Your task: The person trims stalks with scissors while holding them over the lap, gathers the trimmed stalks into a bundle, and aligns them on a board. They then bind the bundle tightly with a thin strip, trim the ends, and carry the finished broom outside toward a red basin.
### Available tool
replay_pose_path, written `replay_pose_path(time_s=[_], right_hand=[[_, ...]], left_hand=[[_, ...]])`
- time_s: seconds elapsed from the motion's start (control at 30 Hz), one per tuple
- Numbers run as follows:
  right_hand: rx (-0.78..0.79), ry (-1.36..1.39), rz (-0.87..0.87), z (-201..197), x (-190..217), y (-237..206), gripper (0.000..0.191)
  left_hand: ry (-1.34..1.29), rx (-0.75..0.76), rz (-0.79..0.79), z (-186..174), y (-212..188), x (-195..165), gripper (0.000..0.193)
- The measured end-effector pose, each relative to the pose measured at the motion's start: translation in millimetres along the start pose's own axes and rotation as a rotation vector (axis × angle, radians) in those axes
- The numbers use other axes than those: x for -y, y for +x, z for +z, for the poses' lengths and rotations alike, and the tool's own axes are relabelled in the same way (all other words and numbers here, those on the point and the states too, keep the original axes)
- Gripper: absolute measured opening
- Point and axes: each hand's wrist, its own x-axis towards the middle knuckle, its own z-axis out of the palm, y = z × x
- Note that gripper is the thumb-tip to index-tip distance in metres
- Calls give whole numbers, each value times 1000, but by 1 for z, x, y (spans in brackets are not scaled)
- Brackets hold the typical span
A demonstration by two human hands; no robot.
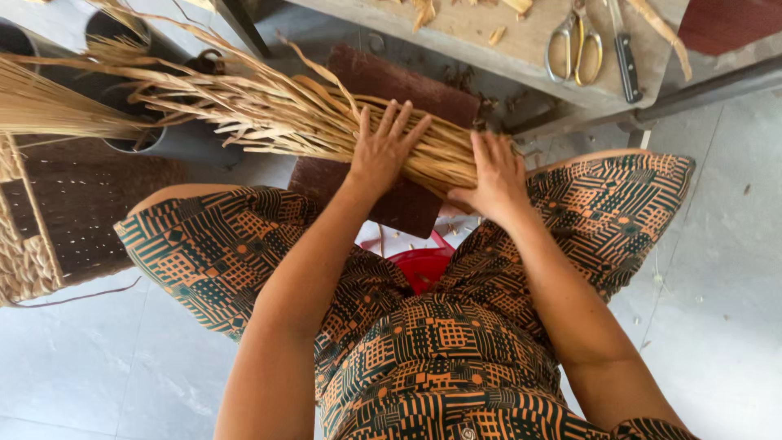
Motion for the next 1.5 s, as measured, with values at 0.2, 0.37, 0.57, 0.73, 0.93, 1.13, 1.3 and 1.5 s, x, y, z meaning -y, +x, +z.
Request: replay_pose_path(time_s=[0.2,0.37,0.57,0.73,0.93,1.13,1.3,1.5], right_hand=[[-257,795,-144,-68,-66,-27,62],[-730,1347,29,-100,-205,-104,36],[-347,1614,565,34,-245,-139,31],[64,1643,805,99,-180,-141,32],[140,1665,767,90,-160,-96,33],[-29,1707,679,60,-200,-78,34],[-570,1594,276,-66,-251,-71,35],[-542,1116,-191,-146,-150,20,27]], left_hand=[[-70,-44,8,7,-1,12,83],[-82,-26,4,3,-5,13,87],[-141,-46,-2,9,-13,12,88],[-29,-90,0,13,-16,14,84],[-30,-92,-5,17,-21,15,81],[-37,-70,-11,25,-23,16,82],[19,-52,25,11,-18,13,87],[20,273,56,-44,-16,11,127]])
